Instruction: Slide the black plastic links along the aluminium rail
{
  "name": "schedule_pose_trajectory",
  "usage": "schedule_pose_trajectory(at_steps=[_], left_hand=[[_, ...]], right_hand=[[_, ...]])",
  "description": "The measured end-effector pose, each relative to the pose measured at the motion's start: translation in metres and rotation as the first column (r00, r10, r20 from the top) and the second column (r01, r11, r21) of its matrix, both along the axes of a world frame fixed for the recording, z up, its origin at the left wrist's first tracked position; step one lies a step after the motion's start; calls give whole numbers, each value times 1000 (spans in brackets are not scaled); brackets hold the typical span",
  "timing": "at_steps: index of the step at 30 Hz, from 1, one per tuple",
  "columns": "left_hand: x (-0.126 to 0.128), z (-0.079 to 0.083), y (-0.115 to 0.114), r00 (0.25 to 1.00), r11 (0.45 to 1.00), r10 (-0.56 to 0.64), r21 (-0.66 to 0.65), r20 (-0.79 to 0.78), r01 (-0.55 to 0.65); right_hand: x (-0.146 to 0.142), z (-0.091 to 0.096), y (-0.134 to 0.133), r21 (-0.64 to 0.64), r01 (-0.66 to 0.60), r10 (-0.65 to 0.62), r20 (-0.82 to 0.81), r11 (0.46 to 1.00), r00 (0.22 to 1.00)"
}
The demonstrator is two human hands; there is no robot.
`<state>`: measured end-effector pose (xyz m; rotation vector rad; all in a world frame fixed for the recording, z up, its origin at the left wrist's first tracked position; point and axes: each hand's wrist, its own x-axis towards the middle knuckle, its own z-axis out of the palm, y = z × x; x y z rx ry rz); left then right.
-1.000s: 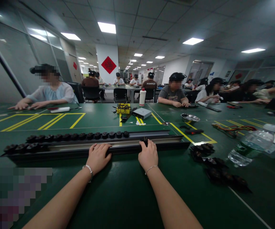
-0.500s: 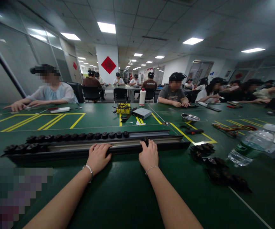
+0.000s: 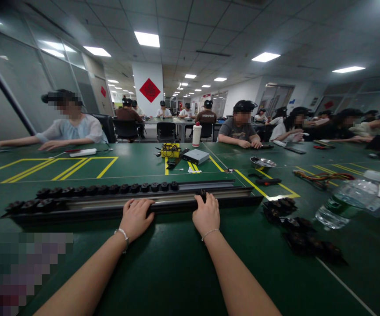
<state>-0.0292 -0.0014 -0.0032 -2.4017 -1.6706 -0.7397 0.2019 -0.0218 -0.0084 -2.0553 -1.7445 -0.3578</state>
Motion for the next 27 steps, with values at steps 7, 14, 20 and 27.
schedule_pose_trajectory(at_steps=[7, 14, 20, 27], left_hand=[[0, 0, 0, 1000, 1000, 1, 7, -5, -1], [1, -1, 0, 1000, 1000, 6, -3, 3, -6], [0, -1, 1, 1000, 1000, -2, 5, 1, 2], [0, -2, 1, 1000, 1000, -7, 18, -10, 7]], right_hand=[[0, 0, 0, 7, 6, -6, -2, 1000, 1000], [4, -2, 1, 12, 18, -18, -4, 1000, 1000], [5, -1, 0, 10, 30, -30, -4, 1000, 1000], [5, -1, -1, -4, 45, -45, -9, 999, 999]])
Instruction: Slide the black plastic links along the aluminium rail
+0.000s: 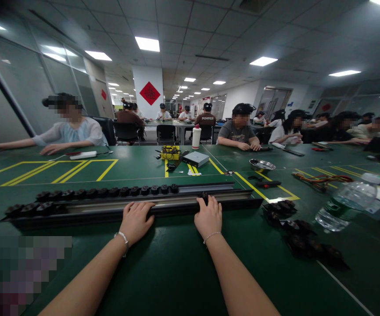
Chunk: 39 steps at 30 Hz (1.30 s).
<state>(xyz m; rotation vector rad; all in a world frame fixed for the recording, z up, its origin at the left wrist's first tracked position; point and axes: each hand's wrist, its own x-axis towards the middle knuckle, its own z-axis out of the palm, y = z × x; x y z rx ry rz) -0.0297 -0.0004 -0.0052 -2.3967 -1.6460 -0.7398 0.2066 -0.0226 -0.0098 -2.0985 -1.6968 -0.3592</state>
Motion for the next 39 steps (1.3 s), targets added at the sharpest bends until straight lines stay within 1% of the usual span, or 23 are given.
schedule_pose_trajectory(at_steps=[7, 23, 39], left_hand=[[0, 0, 0, 1000, 1000, 5, -11, 0, -5], [0, -2, 2, 1000, 1000, 0, 12, 5, 0], [0, -2, 2, 1000, 1000, 2, 12, 7, -2]], right_hand=[[0, 2, -1, -10, 12, -12, -3, 1000, 1000], [0, 3, 0, -39, 35, -35, -18, 999, 999], [0, 4, 0, -34, 39, -39, -11, 999, 999]])
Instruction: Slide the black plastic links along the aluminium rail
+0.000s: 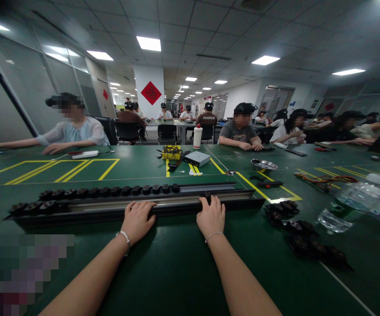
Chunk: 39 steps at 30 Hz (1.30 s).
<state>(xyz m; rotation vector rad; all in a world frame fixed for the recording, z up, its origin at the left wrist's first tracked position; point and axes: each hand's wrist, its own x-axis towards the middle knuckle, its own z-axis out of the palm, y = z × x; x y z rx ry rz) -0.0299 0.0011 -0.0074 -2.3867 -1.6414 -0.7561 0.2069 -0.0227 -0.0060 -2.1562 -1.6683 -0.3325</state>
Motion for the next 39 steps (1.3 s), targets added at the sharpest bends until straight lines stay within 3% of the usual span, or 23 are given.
schedule_pose_trajectory(at_steps=[39], left_hand=[[0, 0, -1, 1000, 1000, 1, -8, -7, -1]], right_hand=[[1, 5, -1, -45, 55, -56, -26, 997, 998]])
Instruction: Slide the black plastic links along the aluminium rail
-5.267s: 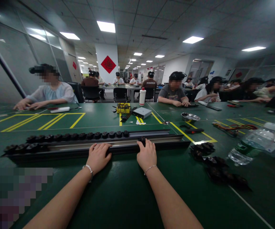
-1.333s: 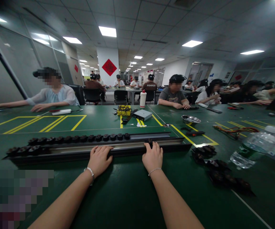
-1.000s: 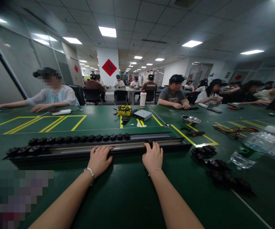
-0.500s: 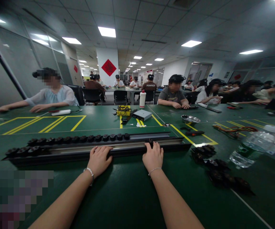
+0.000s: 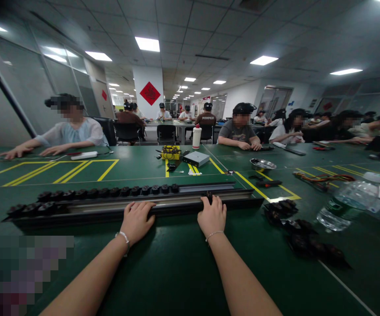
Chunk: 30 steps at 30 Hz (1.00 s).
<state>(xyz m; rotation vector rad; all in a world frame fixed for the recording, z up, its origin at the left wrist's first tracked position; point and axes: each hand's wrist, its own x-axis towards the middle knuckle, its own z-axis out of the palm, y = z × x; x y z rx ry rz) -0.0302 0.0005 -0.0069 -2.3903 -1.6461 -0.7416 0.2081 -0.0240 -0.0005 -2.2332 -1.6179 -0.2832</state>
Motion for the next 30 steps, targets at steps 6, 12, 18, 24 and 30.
schedule_pose_trajectory(at_steps=[6, 12, 18, 24, 30], left_hand=[[0, 2, -1, 1000, 1000, -3, -14, 4, 3], [2, 4, -2, 1000, 999, 7, -45, 10, -6], [1, 4, -2, 1000, 999, 2, -35, 14, -2], [2, 5, -2, 1000, 999, 10, -37, 6, -10], [2, 5, -1, 1000, 999, 12, -50, 4, -12]], right_hand=[[1, -1, 0, 5, -5, 5, 2, 1000, 1000], [1, -4, 1, 9, -3, 3, 8, 1000, 1000], [1, -3, 1, 20, -6, 6, 4, 1000, 1000], [2, -3, 1, 12, 5, -5, 12, 1000, 1000], [2, -2, 1, -8, 13, -13, 12, 1000, 1000]])
